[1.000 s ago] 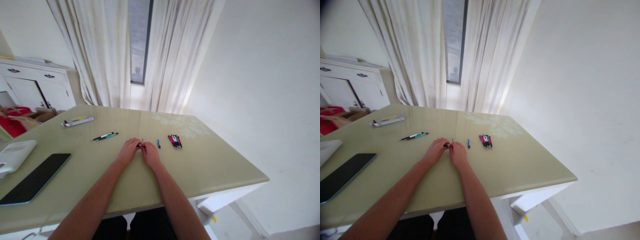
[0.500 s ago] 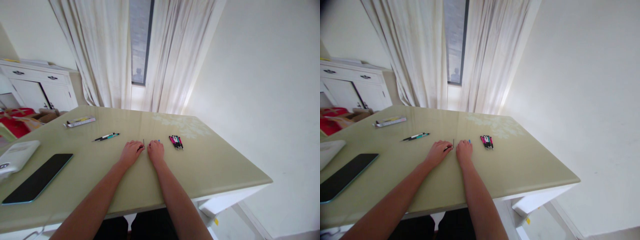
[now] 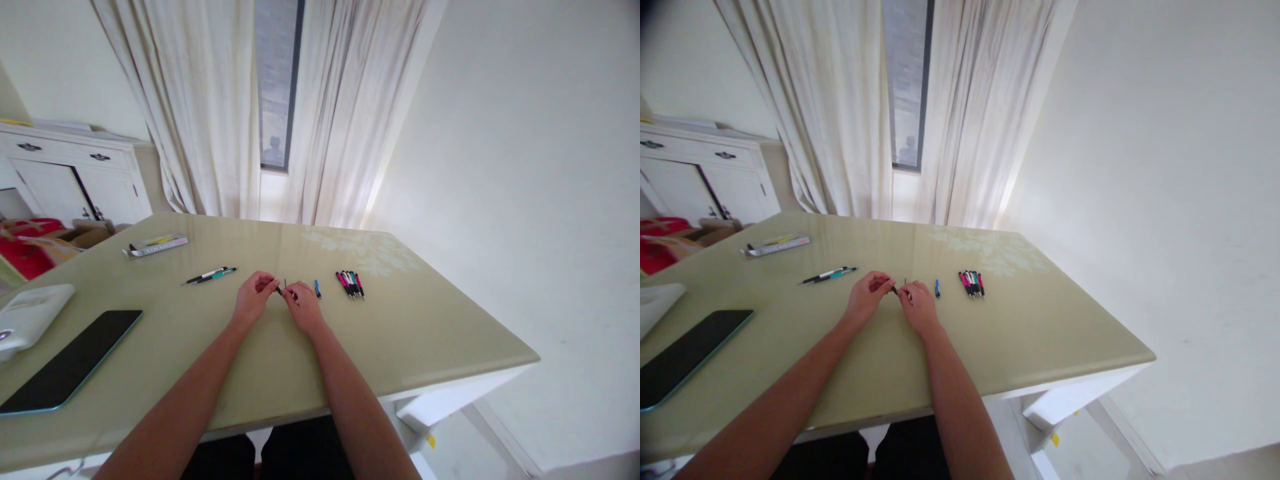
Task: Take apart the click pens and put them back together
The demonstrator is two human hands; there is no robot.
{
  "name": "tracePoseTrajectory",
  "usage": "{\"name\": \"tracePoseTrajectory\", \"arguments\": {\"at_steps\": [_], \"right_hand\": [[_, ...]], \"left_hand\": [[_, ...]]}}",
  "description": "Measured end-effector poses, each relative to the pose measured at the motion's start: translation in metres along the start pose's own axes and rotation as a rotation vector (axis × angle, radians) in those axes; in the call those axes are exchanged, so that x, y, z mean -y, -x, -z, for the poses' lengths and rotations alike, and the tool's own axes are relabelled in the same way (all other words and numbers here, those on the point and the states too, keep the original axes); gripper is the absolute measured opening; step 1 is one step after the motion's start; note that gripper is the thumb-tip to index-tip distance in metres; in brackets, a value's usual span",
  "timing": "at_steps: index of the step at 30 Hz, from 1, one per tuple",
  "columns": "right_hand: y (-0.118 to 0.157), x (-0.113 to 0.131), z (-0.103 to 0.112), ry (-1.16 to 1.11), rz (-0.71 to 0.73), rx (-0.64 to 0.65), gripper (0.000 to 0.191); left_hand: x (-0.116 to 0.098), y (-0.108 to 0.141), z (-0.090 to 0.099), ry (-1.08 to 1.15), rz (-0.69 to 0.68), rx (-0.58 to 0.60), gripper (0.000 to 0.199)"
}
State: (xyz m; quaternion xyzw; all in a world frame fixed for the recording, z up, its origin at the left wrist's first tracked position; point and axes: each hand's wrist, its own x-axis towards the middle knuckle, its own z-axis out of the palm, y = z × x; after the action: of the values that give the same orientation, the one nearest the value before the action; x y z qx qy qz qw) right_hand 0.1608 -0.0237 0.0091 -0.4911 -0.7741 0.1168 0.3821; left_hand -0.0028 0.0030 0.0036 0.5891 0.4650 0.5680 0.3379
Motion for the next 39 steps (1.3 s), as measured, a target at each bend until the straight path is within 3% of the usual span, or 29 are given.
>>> {"name": "tracePoseTrajectory", "arguments": {"at_steps": [4,10,16,20,31,39], "right_hand": [[0.0,-0.002,0.003,0.064,-0.033,-0.017,0.014],[-0.001,-0.013,0.011,0.398,-0.346,-0.121,0.012],[0.002,-0.013,0.008,0.538,-0.408,-0.088,0.012],[0.002,-0.014,0.008,0.501,-0.41,-0.143,0.015],[-0.005,-0.033,0.024,0.155,-0.47,-0.599,0.028],[-0.004,-0.029,0.021,0.195,-0.398,-0.544,0.025]], "left_hand": [[-0.001,0.0,-0.001,-0.024,0.034,-0.011,0.048],[-0.01,0.007,0.001,-0.201,0.055,-0.023,0.046],[-0.017,0.01,0.0,-0.326,0.002,-0.034,0.054],[-0.014,0.007,0.001,-0.328,-0.013,-0.045,0.05],[-0.006,0.002,0.005,-0.299,-0.025,-0.181,0.05],[-0.003,0.001,0.006,-0.366,-0.052,-0.208,0.047]]}}
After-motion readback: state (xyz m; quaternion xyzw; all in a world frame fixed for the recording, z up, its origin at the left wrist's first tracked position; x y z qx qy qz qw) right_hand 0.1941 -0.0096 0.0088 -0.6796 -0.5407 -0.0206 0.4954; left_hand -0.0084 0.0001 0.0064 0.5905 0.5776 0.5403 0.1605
